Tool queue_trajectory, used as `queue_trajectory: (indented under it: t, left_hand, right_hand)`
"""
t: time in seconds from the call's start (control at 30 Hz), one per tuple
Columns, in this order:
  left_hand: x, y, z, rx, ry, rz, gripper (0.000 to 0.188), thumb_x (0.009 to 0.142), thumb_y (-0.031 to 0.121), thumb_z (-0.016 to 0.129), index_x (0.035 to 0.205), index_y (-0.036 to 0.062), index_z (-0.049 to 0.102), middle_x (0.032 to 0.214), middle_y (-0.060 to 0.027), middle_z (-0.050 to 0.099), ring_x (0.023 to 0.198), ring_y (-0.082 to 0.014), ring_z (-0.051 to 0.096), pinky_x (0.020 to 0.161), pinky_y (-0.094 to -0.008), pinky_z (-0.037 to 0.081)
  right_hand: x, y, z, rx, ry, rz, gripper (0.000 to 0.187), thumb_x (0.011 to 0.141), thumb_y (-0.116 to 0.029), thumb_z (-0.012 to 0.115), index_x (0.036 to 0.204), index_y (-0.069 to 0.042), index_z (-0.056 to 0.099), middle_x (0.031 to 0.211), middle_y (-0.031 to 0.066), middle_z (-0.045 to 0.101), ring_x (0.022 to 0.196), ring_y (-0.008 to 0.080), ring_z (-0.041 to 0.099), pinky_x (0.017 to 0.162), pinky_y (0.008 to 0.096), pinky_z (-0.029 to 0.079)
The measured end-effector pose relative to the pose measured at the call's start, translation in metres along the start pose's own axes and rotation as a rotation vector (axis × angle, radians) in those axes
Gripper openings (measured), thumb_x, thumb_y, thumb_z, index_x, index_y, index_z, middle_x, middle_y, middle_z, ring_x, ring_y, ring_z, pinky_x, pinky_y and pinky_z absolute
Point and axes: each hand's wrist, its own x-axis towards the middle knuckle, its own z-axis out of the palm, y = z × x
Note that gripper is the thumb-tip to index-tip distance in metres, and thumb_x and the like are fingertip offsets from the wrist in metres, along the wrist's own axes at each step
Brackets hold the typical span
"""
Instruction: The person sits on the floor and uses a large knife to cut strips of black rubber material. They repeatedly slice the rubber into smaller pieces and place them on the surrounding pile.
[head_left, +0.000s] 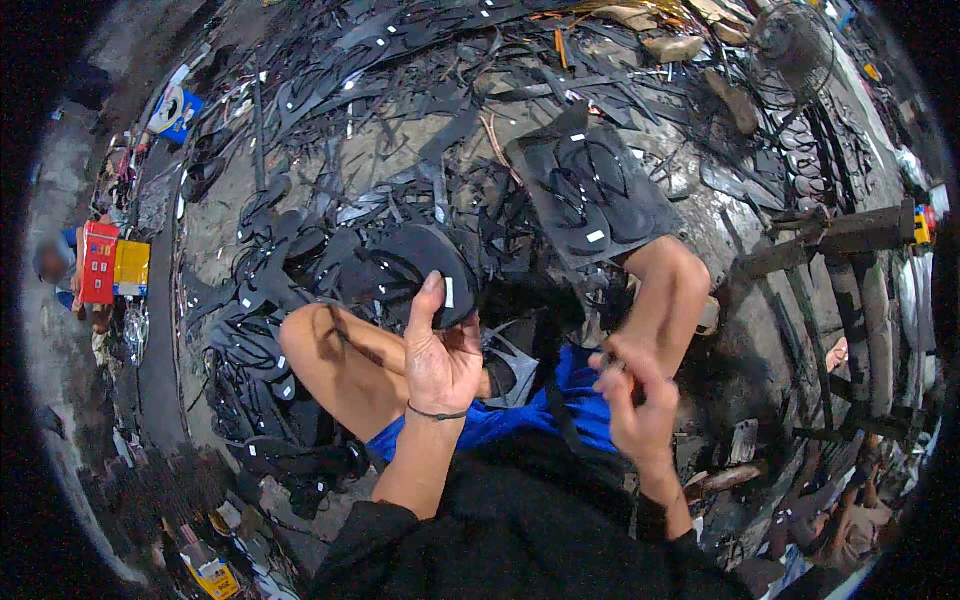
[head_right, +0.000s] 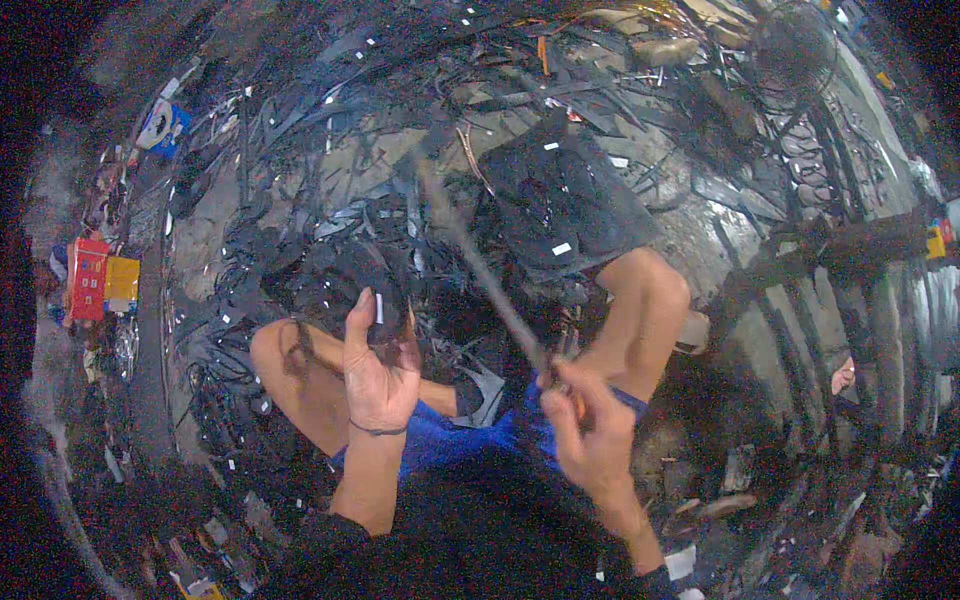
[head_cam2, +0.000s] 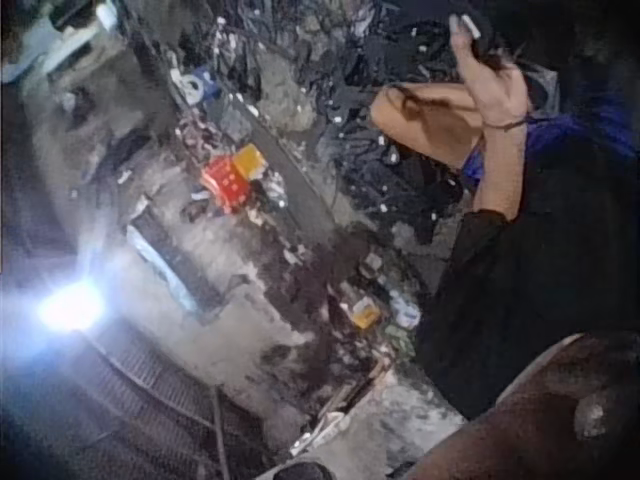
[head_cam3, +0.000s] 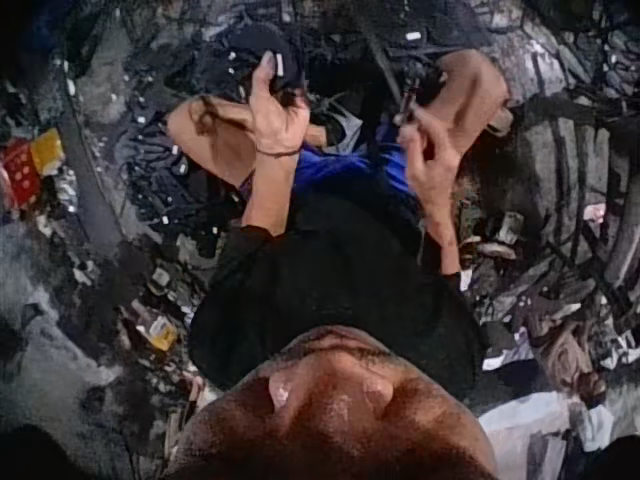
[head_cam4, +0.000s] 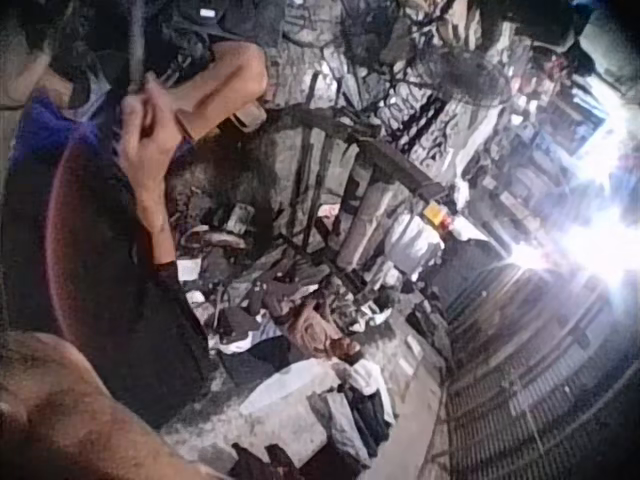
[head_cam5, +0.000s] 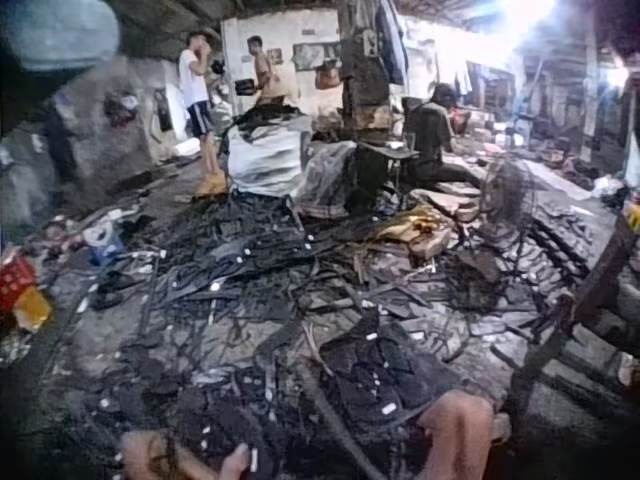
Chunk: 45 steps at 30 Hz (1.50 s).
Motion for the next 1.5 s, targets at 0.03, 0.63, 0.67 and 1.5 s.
queue_trajectory:
  t: [0.03, 0.63, 0.67, 1.5]
  left_hand:
    - [0.003, -0.005, -0.001, 0.010, 0.063, 0.000, 0.020, 0.092, 0.016, 0.070, 0.110, 0.0061, 0.067, 0.102, -0.0059, 0.073, 0.086, -0.0176, 0.072, 0.074, -0.0283, 0.064]
    - [-0.067, -0.014, -0.071, 0.349, 0.078, -0.011, 0.038, 0.092, 0.000, 0.060, 0.129, 0.0022, 0.056, 0.118, -0.0091, 0.066, 0.105, -0.0214, 0.068, 0.092, -0.0385, 0.059]
    - [-0.074, -0.012, -0.077, 0.369, 0.089, -0.012, 0.039, 0.091, -0.003, 0.060, 0.130, 0.0017, 0.055, 0.118, -0.0095, 0.066, 0.104, -0.0214, 0.069, 0.092, -0.0384, 0.059]
    - [-0.045, 0.104, -0.015, 0.684, 0.222, 0.231, 0.039, 0.099, 0.039, 0.060, 0.118, 0.0049, 0.064, 0.099, -0.0034, 0.069, 0.084, -0.0152, 0.068, 0.072, -0.0292, 0.057]
  right_hand:
    - [-0.015, 0.006, 0.001, -0.008, -0.019, -0.032, 0.027, 0.092, -0.006, 0.067, 0.117, 0.003, 0.065, 0.091, 0.0096, 0.072, 0.066, 0.0103, 0.061, 0.063, 0.0236, 0.050]
    - [-0.023, -0.034, 0.017, -0.161, -0.322, 0.142, 0.028, 0.089, -0.020, 0.074, 0.112, -0.005, 0.071, 0.081, 0.0147, 0.069, 0.060, 0.0249, 0.066, 0.055, 0.0344, 0.053]
    - [-0.018, -0.034, 0.021, -0.151, -0.359, 0.161, 0.028, 0.090, -0.021, 0.073, 0.112, -0.005, 0.071, 0.079, 0.0149, 0.069, 0.060, 0.0254, 0.066, 0.055, 0.0348, 0.052]
    - [0.002, -0.022, 0.036, 0.176, -0.482, 0.002, 0.029, 0.092, -0.011, 0.066, 0.120, 0.001, 0.066, 0.088, 0.0065, 0.069, 0.072, 0.0074, 0.059, 0.060, 0.0243, 0.046]
